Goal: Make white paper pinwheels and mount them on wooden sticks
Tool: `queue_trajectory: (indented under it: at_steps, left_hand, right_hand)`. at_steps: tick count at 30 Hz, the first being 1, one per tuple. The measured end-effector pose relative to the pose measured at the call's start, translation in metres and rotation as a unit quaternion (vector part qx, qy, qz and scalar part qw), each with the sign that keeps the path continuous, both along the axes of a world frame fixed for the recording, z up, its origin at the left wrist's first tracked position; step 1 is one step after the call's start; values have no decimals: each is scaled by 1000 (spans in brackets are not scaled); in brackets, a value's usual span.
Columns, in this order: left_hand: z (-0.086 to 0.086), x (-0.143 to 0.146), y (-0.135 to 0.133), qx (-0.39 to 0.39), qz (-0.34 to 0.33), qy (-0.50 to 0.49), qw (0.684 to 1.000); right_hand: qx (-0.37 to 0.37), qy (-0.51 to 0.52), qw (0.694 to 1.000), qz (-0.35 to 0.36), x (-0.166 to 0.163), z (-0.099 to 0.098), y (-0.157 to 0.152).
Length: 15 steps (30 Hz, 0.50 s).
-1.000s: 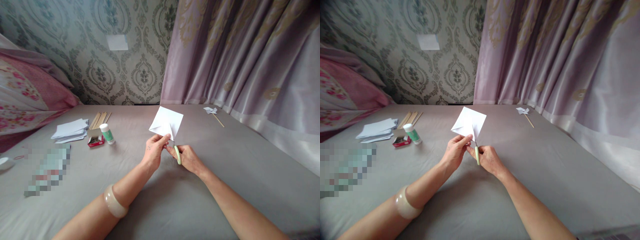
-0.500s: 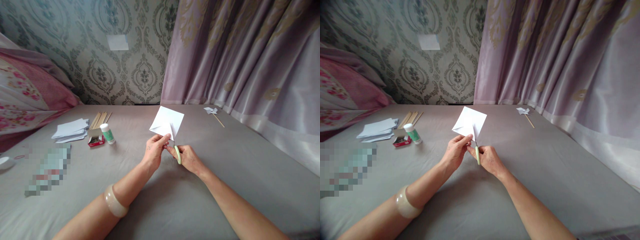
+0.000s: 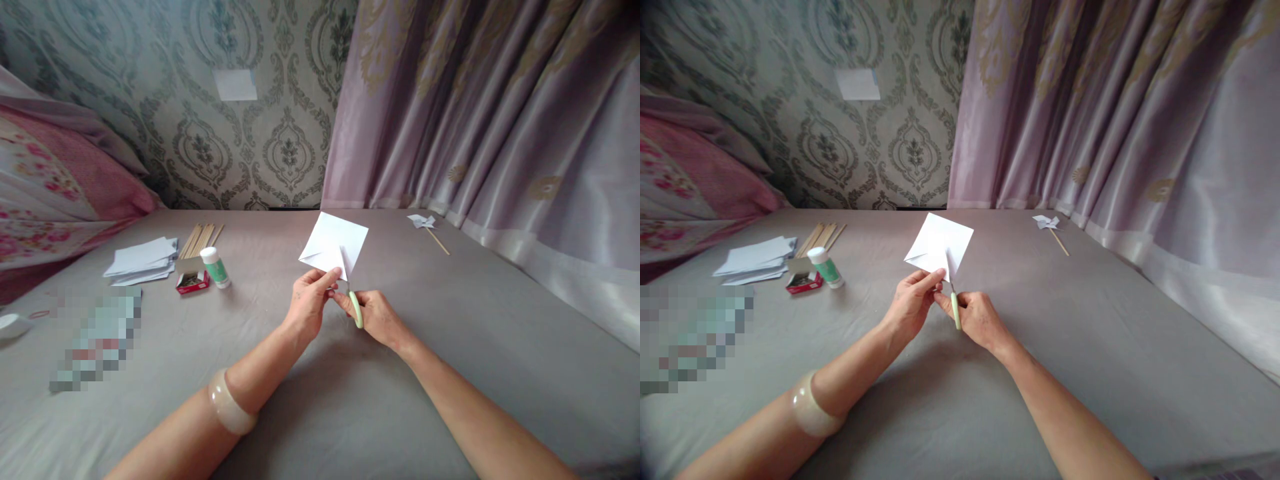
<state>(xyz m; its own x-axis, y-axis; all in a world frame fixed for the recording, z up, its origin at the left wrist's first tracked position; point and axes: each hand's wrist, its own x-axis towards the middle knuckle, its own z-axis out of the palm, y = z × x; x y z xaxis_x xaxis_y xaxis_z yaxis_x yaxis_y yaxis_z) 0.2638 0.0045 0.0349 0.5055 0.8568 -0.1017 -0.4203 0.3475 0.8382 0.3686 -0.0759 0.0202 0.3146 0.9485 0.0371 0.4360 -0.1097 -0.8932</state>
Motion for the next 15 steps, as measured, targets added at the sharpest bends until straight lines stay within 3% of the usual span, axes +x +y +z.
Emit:
queue_trajectory:
  at_steps: [8,15]
  left_hand:
    - [2,0,-1,-11,-13,-21,1000]
    - [11,-6,13,-32,13,-74,997]
  right_hand:
    - [-7,-7,1000,3,0,1,0]
    - [-41,-47,994,92,0,1,-3]
